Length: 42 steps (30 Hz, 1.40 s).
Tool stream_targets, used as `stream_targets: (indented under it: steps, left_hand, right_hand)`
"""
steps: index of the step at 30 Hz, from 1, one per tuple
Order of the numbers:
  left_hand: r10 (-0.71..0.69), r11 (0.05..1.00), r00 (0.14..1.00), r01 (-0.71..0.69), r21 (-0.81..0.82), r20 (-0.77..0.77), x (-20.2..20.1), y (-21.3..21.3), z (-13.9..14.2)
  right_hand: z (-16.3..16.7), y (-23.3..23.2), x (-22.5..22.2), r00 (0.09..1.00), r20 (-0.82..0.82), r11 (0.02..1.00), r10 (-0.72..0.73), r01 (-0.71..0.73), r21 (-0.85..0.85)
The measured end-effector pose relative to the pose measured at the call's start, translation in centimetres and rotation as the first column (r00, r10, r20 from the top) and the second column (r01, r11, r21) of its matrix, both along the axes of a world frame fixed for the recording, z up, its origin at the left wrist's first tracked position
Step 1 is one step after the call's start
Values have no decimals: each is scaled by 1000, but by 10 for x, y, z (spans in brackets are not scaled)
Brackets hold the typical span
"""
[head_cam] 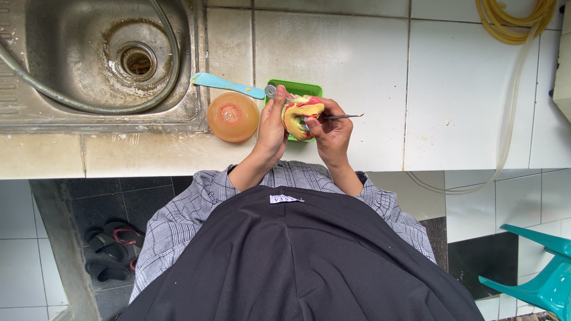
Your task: The person holds a blue dental impression against a benchtop model trimmer, grinding its edge. They then carry the impression to a sink counter, pick a stone dental model from a green basket, fit it into the impression, and use a metal spatula tool to trim and clean the model's edges while turning it over repeatedly.
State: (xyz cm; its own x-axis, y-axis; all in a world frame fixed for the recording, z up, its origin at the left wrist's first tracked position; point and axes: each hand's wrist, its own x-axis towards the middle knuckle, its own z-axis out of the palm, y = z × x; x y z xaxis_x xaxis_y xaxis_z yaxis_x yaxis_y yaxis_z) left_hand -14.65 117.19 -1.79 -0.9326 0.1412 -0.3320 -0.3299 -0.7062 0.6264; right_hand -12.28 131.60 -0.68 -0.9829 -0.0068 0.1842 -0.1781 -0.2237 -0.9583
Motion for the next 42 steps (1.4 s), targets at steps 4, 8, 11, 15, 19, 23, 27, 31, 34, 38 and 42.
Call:
stream_targets:
  steps: [4, 8, 11, 15, 19, 23, 27, 31, 34, 38, 42]
  left_hand:
    - [-39, 999, 997, 36, 30, 70, 1, -4, 8]
    - [-50, 998, 994, 47, 37, 96, 1, -4, 12]
    - [-50, 998, 994, 46, 43, 98, 2, -3, 12]
    - [20, 1000, 1000, -20, -4, -5, 7, 1, 11]
    - [157, 967, 975, -184, -178, -154, 12, 10, 15]
    - [70, 988, 992, -84, -129, -108, 10, 6, 25]
    - [-20, 999, 999, 21, -33, 33, 9, 4, 35]
    - [0, 999, 999, -2, 40, 36, 8, 6, 34]
    - [-59, 991, 998, 55, 119, 33, 7, 2, 25]
    - [-98, 992, 995, 99, 74, -14, 10, -5, 16]
    - [-179, 980, 977, 187, 62, -115, 10, -6, 16]
  right_hand:
    - [7, -2, -1, 1000, -6, 1000, 6, -6, -9]
    - [11, -2, 0, 999, -38, 1000, 14, -14, 10]
    - [12, -2, 4, 999, -40, 1000, -1, 1, 6]
    - [10, -2, 5, 1000, 19, 999, 2, -1, -43]
    - [8, -5, -2, 983, 123, 928, 134, -81, -365]
    - [11, -6, -3, 985, 120, 950, 126, -86, -300]
    - [19, -7, 1, 998, -7, 997, 59, -58, 55]
    - [31, -6, -2, 987, -155, 919, 49, 17, 395]
    - [38, -9, 0, 966, -245, 854, 83, 57, 516]
    - [41, -12, 4, 944, -312, 731, 112, 134, 669]
    - [40, -11, 6, 952, -301, 722, 51, 173, 670]
